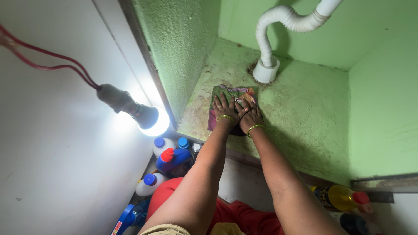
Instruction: The person sits in front of an under-sink cabinet and organizes several cleaning product bottles. They pick up each bottle, move it aside, and then wipe the cabinet floor with a cloth. The person handles multiple bottles and a cloth during the task.
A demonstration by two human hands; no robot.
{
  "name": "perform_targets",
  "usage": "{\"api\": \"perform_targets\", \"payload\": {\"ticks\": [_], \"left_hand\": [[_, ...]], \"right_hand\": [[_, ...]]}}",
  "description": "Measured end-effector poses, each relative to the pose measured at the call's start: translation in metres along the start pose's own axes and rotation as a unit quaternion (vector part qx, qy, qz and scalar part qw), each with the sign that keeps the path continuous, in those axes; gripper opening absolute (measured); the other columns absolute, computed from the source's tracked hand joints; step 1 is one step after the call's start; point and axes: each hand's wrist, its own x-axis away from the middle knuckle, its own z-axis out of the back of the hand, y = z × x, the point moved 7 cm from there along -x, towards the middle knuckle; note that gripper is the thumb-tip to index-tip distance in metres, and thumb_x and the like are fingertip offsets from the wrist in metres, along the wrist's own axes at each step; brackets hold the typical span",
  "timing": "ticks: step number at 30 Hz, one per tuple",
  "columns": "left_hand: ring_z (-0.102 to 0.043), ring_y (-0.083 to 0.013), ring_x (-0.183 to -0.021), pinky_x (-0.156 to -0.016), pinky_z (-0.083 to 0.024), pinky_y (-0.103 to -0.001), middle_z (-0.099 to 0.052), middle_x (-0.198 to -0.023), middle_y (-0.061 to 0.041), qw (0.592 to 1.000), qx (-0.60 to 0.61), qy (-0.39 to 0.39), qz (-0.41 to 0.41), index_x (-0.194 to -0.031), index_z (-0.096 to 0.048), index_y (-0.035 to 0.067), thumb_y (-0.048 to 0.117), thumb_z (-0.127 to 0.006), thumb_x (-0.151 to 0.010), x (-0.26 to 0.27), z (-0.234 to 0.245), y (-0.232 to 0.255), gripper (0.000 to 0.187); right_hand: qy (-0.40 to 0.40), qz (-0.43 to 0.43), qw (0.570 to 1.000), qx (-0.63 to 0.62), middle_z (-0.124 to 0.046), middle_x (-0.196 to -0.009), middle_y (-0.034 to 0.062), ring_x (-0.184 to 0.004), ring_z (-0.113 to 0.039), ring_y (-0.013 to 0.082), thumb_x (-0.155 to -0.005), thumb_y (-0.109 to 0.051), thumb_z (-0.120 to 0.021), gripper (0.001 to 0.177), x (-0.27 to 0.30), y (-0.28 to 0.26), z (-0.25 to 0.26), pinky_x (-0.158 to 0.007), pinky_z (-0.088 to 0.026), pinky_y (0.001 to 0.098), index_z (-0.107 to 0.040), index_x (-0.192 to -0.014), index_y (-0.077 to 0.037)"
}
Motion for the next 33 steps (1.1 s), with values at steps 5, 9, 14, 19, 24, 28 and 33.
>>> {"api": "perform_targets", "payload": {"ticks": [5,9,14,19,24,28,33], "left_hand": [[0.002,-0.0456,-0.156,-0.124,-0.002,-0.058,-0.001,-0.172,-0.017,0.998,-0.007,0.035,-0.055,-0.165,-0.018,0.023,0.087,-0.023,-0.088,0.007,-0.015,0.033,0.100],[0.000,-0.0438,-0.157,-0.124,-0.003,-0.056,-0.004,-0.172,-0.015,0.995,0.000,0.042,-0.087,-0.164,-0.019,0.019,0.085,-0.023,-0.089,0.022,-0.023,0.046,0.101],[0.000,-0.0430,-0.157,-0.125,-0.004,-0.055,-0.006,-0.172,-0.015,0.993,-0.007,0.046,-0.112,-0.164,-0.018,0.013,0.085,-0.023,-0.089,0.047,-0.028,0.054,0.105],[0.000,-0.0422,-0.157,-0.125,-0.004,-0.054,-0.005,-0.172,-0.015,0.992,-0.016,0.044,-0.115,-0.163,-0.018,0.009,0.085,-0.022,-0.088,0.071,-0.032,0.058,0.107],[0.002,-0.0422,-0.157,-0.125,-0.004,-0.054,-0.002,-0.172,-0.015,0.993,-0.022,0.021,-0.114,-0.163,-0.015,0.008,0.087,-0.022,-0.087,0.093,-0.035,0.058,0.110],[0.002,-0.0429,-0.156,-0.124,-0.004,-0.055,-0.002,-0.172,-0.017,0.992,-0.027,0.022,-0.117,-0.164,-0.012,0.006,0.087,-0.021,-0.088,0.104,-0.039,0.059,0.112],[0.003,-0.0427,-0.157,-0.125,-0.004,-0.055,-0.002,-0.172,-0.017,0.993,-0.026,0.018,-0.113,-0.164,-0.011,0.005,0.087,-0.021,-0.088,0.105,-0.040,0.060,0.112]], "right_hand": [[0.001,-0.051,0.999,-0.021,-0.006,-0.173,-0.0031,-0.158,-0.005,0.0321,-0.101,-0.034,-0.041,0.065,0.021,0.030,-0.004,-0.127,-0.010,0.0500,-0.021,-0.162,-0.037],[0.011,-0.067,0.998,-0.014,-0.007,-0.172,-0.0022,-0.159,-0.004,0.0327,-0.100,-0.034,-0.043,0.065,0.045,0.038,-0.003,-0.127,-0.009,0.0500,-0.022,-0.162,-0.037],[-0.002,-0.083,0.997,-0.011,-0.005,-0.173,-0.0030,-0.159,-0.002,0.0331,-0.099,-0.033,-0.045,0.068,0.073,0.039,-0.005,-0.127,-0.008,0.0500,-0.021,-0.162,-0.038],[-0.002,-0.077,0.997,-0.013,-0.002,-0.173,-0.0036,-0.159,0.001,0.0314,-0.099,-0.030,-0.043,0.069,0.097,0.041,-0.009,-0.127,-0.006,0.0487,-0.018,-0.162,-0.040],[-0.007,-0.086,0.996,-0.019,-0.001,-0.173,-0.0047,-0.159,0.002,0.0302,-0.100,-0.031,-0.042,0.068,0.117,0.039,-0.015,-0.128,-0.006,0.0480,-0.017,-0.162,-0.041],[0.003,-0.080,0.997,-0.007,-0.002,-0.173,-0.0034,-0.159,0.002,0.0308,-0.099,-0.030,-0.043,0.069,0.130,0.037,-0.017,-0.127,-0.006,0.0484,-0.018,-0.162,-0.041],[0.004,-0.074,0.997,-0.009,-0.003,-0.173,-0.0031,-0.159,0.000,0.0319,-0.098,-0.028,-0.044,0.070,0.131,0.036,-0.015,-0.127,-0.006,0.0495,-0.019,-0.162,-0.042]]}}
